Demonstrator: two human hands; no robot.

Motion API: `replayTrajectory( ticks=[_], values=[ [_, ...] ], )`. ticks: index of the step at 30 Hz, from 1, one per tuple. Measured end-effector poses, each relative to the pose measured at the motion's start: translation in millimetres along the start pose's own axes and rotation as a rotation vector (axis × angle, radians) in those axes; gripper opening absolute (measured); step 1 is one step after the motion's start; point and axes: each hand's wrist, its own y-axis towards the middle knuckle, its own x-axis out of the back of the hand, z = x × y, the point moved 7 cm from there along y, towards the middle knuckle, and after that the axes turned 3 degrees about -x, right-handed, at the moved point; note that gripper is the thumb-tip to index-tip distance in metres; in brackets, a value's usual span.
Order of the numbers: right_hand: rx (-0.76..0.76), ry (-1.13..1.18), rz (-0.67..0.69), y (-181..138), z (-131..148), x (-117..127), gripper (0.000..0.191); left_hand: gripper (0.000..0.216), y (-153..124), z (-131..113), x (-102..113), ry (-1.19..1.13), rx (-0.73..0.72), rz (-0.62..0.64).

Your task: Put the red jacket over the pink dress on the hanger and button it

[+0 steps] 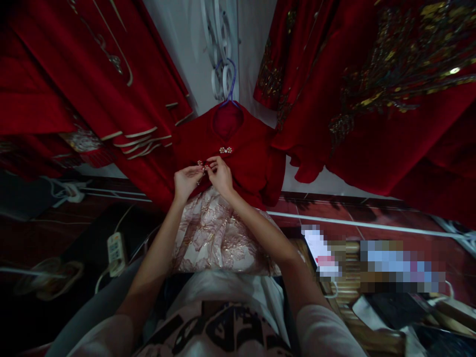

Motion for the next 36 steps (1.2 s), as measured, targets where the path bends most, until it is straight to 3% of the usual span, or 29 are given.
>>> replayTrajectory(
  ticks=[6, 12, 18, 24, 29, 32, 36],
  values=[
    [0.003, -0.029, 0.011, 0.9, -1.6, -0.5, 0.018, 0.024, 6.6, 4.3, -1.2, -0.050, 0.010, 0.033],
    [0.011, -0.020, 0.022, 4.1, -3.8, 1.3, 0.016, 0.021, 16.1, 1.7, -6.8, -0.032, -0.049, 0.172],
    [-0.048, 0.010, 0.190, -8.7, -8.3, 13.7, 0.013, 0.025, -22.0, 8.0, -11.3, 0.002, -0.087, 0.046],
    [-0.111, -0.152, 0.348, -22.7, -20.2, 24.8, 0.016, 0.040, -74.4, 25.5, -25.8, 0.228, -0.066, 0.081],
    [-0.169, -0.319, 0.372, -34.1, -45.9, 36.3, 0.021, 0.060, -74.5, 34.8, -19.9, 0.328, 0.002, 0.108],
    [-0.189, -0.301, 0.358, -40.5, -57.1, 42.8, 0.020, 0.060, -69.1, 34.5, -21.2, 0.375, -0.010, 0.171],
    [-0.213, -0.274, 0.315, -46.9, -68.6, 50.8, 0.022, 0.071, -59.7, 41.7, -18.1, 0.406, 0.042, 0.156]
  ],
)
